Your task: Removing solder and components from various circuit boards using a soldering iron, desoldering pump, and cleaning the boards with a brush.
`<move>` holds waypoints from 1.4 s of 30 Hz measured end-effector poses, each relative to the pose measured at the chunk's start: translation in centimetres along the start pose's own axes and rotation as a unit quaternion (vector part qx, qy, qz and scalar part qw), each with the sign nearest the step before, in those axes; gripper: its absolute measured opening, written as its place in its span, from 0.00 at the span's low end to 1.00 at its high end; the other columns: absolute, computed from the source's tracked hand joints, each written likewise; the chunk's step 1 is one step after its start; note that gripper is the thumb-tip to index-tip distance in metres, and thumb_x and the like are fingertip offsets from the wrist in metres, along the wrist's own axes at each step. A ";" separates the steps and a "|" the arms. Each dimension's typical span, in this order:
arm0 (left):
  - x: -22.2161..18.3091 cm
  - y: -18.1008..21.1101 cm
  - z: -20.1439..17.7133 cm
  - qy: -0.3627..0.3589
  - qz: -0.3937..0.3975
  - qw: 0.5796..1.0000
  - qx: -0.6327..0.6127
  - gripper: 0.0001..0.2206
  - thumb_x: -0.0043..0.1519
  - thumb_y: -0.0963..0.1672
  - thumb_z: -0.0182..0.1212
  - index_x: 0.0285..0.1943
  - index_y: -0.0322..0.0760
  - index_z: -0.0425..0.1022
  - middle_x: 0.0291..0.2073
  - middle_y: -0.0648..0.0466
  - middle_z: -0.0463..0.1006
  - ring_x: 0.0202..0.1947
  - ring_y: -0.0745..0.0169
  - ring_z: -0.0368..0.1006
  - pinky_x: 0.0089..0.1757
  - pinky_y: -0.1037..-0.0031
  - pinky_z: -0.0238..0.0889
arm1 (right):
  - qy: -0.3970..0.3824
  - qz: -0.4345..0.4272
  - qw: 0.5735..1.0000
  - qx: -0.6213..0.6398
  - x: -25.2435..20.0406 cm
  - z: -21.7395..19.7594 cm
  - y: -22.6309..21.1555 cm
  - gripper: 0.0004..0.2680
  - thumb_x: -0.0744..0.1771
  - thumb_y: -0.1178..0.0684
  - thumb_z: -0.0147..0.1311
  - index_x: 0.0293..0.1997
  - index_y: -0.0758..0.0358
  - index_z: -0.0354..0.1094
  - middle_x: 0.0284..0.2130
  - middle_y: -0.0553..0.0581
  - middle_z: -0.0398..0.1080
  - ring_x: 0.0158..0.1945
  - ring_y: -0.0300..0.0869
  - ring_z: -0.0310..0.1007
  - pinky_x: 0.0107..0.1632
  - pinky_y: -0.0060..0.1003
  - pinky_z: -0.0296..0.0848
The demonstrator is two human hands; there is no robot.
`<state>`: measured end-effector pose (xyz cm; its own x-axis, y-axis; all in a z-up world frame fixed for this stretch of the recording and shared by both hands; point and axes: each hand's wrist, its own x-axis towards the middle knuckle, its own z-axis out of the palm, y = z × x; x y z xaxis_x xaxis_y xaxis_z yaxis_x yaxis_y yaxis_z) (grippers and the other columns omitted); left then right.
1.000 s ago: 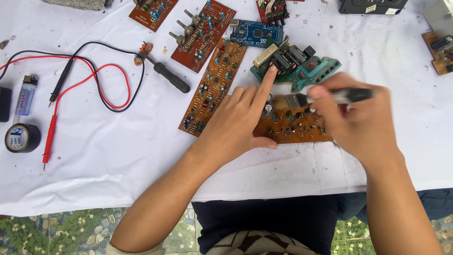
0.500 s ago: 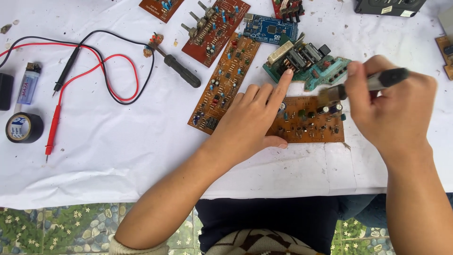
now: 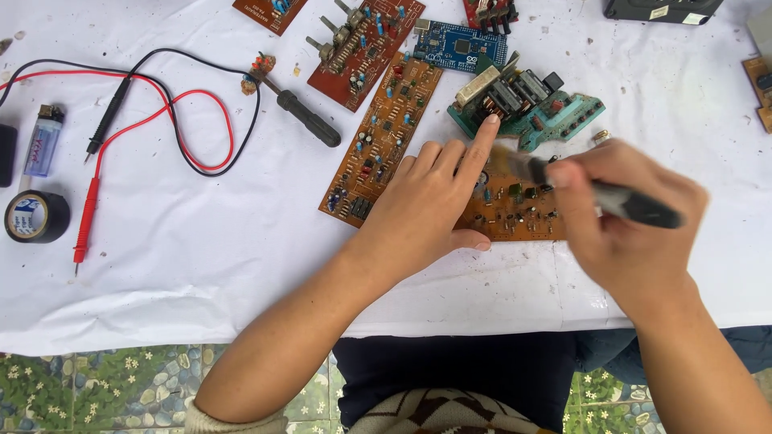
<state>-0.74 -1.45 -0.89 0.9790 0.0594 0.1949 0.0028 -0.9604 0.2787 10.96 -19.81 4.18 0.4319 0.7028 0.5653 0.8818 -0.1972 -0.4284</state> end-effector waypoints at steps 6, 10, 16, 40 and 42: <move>-0.1 -0.4 -0.2 -0.010 0.017 1.000 0.000 0.65 0.47 0.64 0.81 0.82 0.33 0.37 0.51 0.50 0.70 0.49 0.52 0.66 0.46 0.65 0.66 | -0.036 0.038 0.999 -0.015 -1.7 -0.7 -1.6 0.11 0.74 0.60 0.53 0.30 0.70 0.65 0.21 0.58 0.63 0.21 0.44 0.52 0.27 0.38 0.50; 0.1 -0.6 -0.6 -0.030 0.026 0.999 -0.025 0.64 0.48 0.61 0.82 0.81 0.31 0.37 0.50 0.49 0.70 0.48 0.51 0.65 0.48 0.65 0.65 | -0.039 0.055 0.998 0.021 -2.2 -0.7 -1.8 0.10 0.73 0.60 0.50 0.32 0.70 0.66 0.20 0.57 0.61 0.21 0.42 0.50 0.27 0.36 0.49; 0.0 -1.2 -0.6 -0.040 0.045 0.998 -0.032 0.63 0.49 0.60 0.81 0.81 0.30 0.37 0.56 0.47 0.69 0.51 0.49 0.65 0.50 0.63 0.65 | -0.027 0.049 0.998 0.040 -3.1 -0.3 -2.4 0.14 0.71 0.58 0.46 0.23 0.69 0.57 0.17 0.58 0.58 0.22 0.45 0.55 0.25 0.36 0.52; 0.1 -1.8 -2.5 -0.115 0.024 0.984 -0.136 0.60 0.50 0.51 0.83 0.81 0.32 0.34 0.59 0.47 0.68 0.53 0.49 0.64 0.48 0.60 0.66 | 0.018 0.149 0.983 0.107 1.6 -0.1 1.0 0.17 0.78 0.52 0.45 0.33 0.72 0.68 0.27 0.61 0.70 0.23 0.42 0.71 0.24 0.29 0.59; 0.1 -1.8 -2.3 -0.108 0.034 0.985 -0.131 0.60 0.49 0.51 0.83 0.81 0.31 0.35 0.58 0.46 0.68 0.53 0.47 0.64 0.48 0.59 0.66 | -0.080 0.103 0.991 0.043 1.4 -0.3 1.6 0.17 0.76 0.56 0.49 0.28 0.71 0.73 0.22 0.55 0.70 0.23 0.41 0.74 0.24 0.30 0.62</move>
<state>-1.10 0.91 0.76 0.9957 -0.0888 0.0257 -0.0894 -0.8548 0.5113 13.08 -19.32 4.50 0.5588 0.7547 0.3438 0.7563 -0.2935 -0.5847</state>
